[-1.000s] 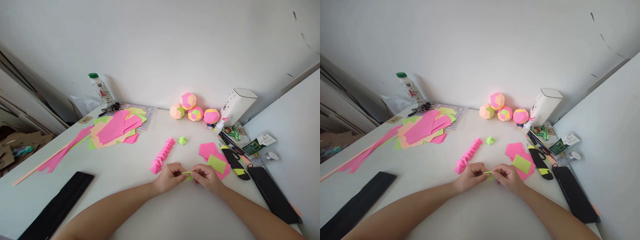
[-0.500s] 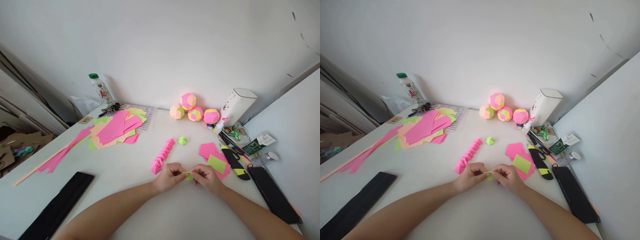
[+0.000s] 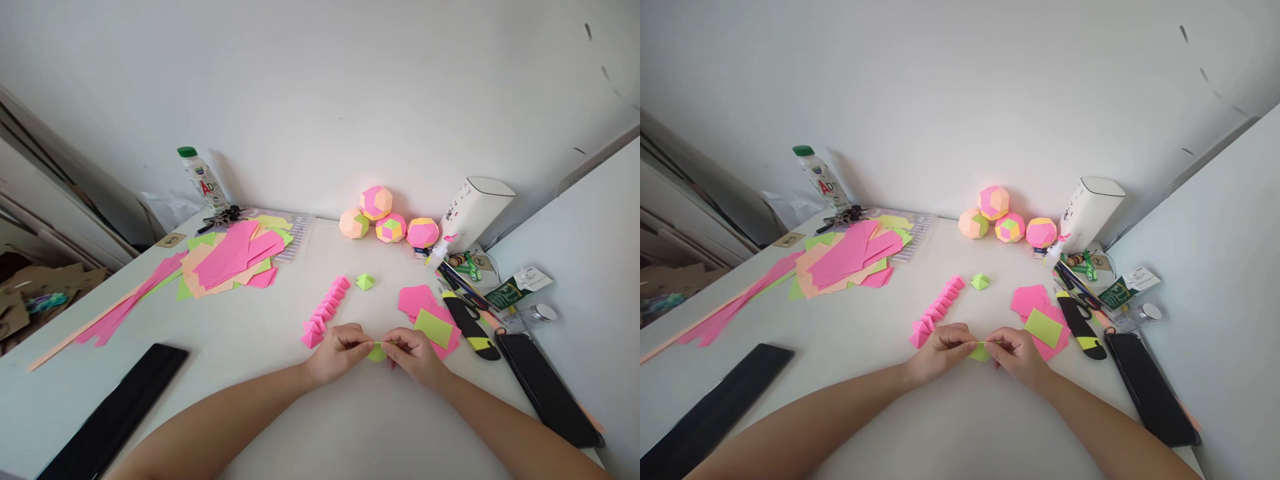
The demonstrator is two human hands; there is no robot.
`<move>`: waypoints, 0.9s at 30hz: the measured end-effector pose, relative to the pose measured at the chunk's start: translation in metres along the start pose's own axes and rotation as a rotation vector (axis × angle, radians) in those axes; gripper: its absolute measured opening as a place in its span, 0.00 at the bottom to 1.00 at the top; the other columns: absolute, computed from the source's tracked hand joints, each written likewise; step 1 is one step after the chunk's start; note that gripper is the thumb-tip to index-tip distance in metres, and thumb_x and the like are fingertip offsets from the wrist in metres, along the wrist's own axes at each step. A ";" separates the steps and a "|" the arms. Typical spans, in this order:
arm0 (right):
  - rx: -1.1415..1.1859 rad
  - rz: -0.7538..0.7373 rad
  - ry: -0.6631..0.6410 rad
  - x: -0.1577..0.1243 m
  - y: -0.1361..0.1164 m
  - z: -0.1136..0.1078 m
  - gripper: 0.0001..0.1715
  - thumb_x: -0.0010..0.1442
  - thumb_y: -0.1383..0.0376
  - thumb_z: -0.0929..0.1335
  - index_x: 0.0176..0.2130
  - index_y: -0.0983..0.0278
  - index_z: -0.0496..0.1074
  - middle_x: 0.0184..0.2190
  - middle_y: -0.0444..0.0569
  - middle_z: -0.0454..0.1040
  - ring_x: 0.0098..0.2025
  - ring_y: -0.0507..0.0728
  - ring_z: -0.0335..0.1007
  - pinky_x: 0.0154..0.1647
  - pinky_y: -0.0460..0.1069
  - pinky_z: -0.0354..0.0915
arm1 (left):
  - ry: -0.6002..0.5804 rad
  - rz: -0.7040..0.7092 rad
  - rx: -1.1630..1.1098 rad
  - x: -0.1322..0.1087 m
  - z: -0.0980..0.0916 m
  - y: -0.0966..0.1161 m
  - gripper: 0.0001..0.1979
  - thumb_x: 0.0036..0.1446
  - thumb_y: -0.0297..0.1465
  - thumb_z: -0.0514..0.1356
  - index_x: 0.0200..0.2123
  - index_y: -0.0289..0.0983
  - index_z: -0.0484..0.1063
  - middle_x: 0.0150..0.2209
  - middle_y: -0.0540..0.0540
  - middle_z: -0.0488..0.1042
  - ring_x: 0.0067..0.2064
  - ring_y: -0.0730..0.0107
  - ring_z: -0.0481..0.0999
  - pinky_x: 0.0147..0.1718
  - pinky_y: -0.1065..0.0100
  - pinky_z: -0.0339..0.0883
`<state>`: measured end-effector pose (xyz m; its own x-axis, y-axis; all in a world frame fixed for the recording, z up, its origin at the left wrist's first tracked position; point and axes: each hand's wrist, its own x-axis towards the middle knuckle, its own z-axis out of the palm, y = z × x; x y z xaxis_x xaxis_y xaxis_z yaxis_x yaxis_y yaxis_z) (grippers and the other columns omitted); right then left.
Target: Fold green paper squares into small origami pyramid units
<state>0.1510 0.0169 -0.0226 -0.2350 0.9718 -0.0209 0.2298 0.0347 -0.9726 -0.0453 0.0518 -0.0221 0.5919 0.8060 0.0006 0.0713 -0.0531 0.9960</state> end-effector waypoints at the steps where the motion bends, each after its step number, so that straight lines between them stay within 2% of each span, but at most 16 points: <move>1: -0.001 0.004 -0.001 0.000 0.000 0.000 0.13 0.57 0.57 0.67 0.29 0.64 0.72 0.19 0.43 0.69 0.20 0.51 0.66 0.20 0.45 0.64 | 0.009 0.004 0.006 0.000 0.000 0.001 0.13 0.56 0.37 0.57 0.29 0.35 0.77 0.27 0.48 0.64 0.28 0.75 0.65 0.27 0.72 0.59; 5: -0.028 0.009 -0.005 0.000 0.004 0.000 0.13 0.57 0.58 0.67 0.29 0.65 0.72 0.19 0.43 0.69 0.20 0.51 0.66 0.20 0.45 0.64 | 0.022 -0.005 0.000 0.001 0.003 0.003 0.09 0.54 0.34 0.59 0.29 0.34 0.73 0.29 0.49 0.64 0.27 0.77 0.63 0.25 0.73 0.58; 12: -0.088 0.002 -0.028 0.000 0.005 0.002 0.12 0.58 0.58 0.66 0.30 0.65 0.73 0.20 0.44 0.70 0.21 0.52 0.67 0.21 0.45 0.63 | 0.040 -0.076 0.069 0.001 0.007 0.005 0.06 0.50 0.31 0.59 0.26 0.34 0.68 0.25 0.53 0.62 0.23 0.79 0.56 0.22 0.74 0.51; 20: 0.022 0.011 0.049 0.000 -0.002 0.001 0.12 0.56 0.59 0.67 0.27 0.65 0.71 0.17 0.42 0.68 0.18 0.51 0.64 0.19 0.45 0.62 | 0.104 -0.130 -0.177 0.004 0.003 0.005 0.08 0.49 0.31 0.58 0.23 0.35 0.63 0.22 0.53 0.62 0.24 0.78 0.60 0.23 0.74 0.53; 24: 0.044 0.013 0.046 -0.001 -0.001 0.000 0.11 0.56 0.60 0.67 0.27 0.65 0.70 0.19 0.43 0.68 0.19 0.50 0.64 0.19 0.45 0.63 | 0.062 -0.116 -0.206 0.002 0.003 0.006 0.07 0.51 0.33 0.58 0.28 0.35 0.64 0.24 0.53 0.63 0.25 0.77 0.61 0.25 0.73 0.55; 27: 0.007 0.011 0.012 -0.001 0.002 0.001 0.10 0.56 0.61 0.67 0.28 0.65 0.70 0.19 0.43 0.68 0.20 0.50 0.64 0.20 0.45 0.62 | 0.012 -0.133 -0.079 0.000 0.004 0.005 0.08 0.51 0.34 0.58 0.31 0.34 0.67 0.23 0.54 0.61 0.23 0.78 0.57 0.22 0.74 0.51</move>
<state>0.1506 0.0158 -0.0251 -0.2213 0.9748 -0.0284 0.2255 0.0228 -0.9740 -0.0415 0.0494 -0.0174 0.5717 0.8099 -0.1309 0.0850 0.1002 0.9913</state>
